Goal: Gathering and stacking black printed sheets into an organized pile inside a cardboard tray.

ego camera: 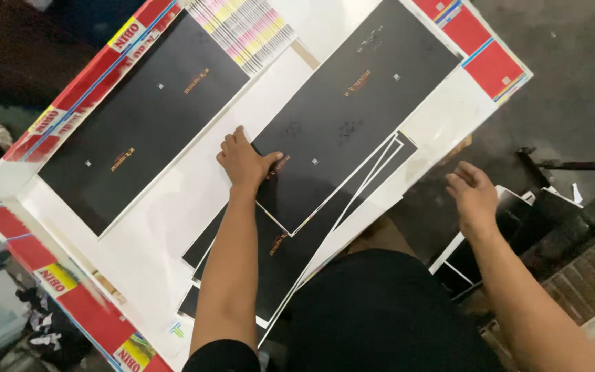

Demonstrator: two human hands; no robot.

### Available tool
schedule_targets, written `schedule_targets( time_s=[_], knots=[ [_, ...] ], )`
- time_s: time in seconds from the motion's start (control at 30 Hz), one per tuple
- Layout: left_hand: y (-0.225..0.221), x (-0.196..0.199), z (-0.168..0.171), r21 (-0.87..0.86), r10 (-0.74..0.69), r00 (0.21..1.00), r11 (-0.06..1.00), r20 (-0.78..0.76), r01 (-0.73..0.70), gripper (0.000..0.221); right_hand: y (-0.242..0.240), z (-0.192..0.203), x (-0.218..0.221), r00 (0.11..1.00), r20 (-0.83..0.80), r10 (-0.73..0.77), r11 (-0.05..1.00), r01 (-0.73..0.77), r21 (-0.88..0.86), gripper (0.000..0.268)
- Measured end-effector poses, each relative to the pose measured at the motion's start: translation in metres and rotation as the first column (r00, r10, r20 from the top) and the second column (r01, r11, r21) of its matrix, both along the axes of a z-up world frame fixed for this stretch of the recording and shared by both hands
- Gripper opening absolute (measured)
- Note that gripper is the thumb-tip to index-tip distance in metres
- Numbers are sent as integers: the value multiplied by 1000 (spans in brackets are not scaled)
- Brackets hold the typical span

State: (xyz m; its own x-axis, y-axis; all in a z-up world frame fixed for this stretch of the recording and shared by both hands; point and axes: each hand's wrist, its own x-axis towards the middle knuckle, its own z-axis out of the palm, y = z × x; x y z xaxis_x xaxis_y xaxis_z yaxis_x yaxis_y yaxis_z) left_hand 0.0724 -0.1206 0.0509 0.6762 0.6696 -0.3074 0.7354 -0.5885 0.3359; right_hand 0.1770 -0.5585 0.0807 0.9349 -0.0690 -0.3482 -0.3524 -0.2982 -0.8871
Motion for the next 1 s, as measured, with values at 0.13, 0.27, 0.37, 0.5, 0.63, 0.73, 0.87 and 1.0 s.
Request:
schedule_targets(
  time_s=[0.13, 0.27, 0.37, 0.5, 0.63, 0.73, 0.87, 1.0],
  knots=[
    [1, -2, -18, 71, -14, 1000, 997, 8, 13, 90, 2, 0, -15, 999, 15, 28, 1000, -28, 9, 49],
    [3, -4, -38, 94, -2, 1000, 996, 23, 0, 88, -6, -10, -21, 998, 35, 60, 998, -61, 21, 44],
    [7, -10, -51, 116, -38, 999, 993, 26, 35, 89, -6, -8, -32, 997, 34, 73, 996, -75, 44, 47],
    [11, -26, -39, 9, -50, 998, 999, 48, 50, 45, -12, -17, -38, 996, -18, 91, 995, -91, 31, 44],
    [10, -44, -27, -347, 99, 983, 937, 158, -39, 23, 12, -20, -43, 978, -140, 152, 979, -130, 157, 39],
    [-33, -58, 1, -616, 244, 941, 786, 235, -50, 25, 49, 24, -59, 918, -329, 221, 943, -116, 312, 50],
    [-118, -86, 19, -746, 421, 831, 665, 362, -12, 35, 36, -30, -65, 919, -320, 229, 938, -120, 326, 49],
    [-187, -128, 8, -798, 522, 758, 602, 390, -4, 43, 44, 103, -48, 853, -292, 434, 838, -500, -217, 57]
  ],
)
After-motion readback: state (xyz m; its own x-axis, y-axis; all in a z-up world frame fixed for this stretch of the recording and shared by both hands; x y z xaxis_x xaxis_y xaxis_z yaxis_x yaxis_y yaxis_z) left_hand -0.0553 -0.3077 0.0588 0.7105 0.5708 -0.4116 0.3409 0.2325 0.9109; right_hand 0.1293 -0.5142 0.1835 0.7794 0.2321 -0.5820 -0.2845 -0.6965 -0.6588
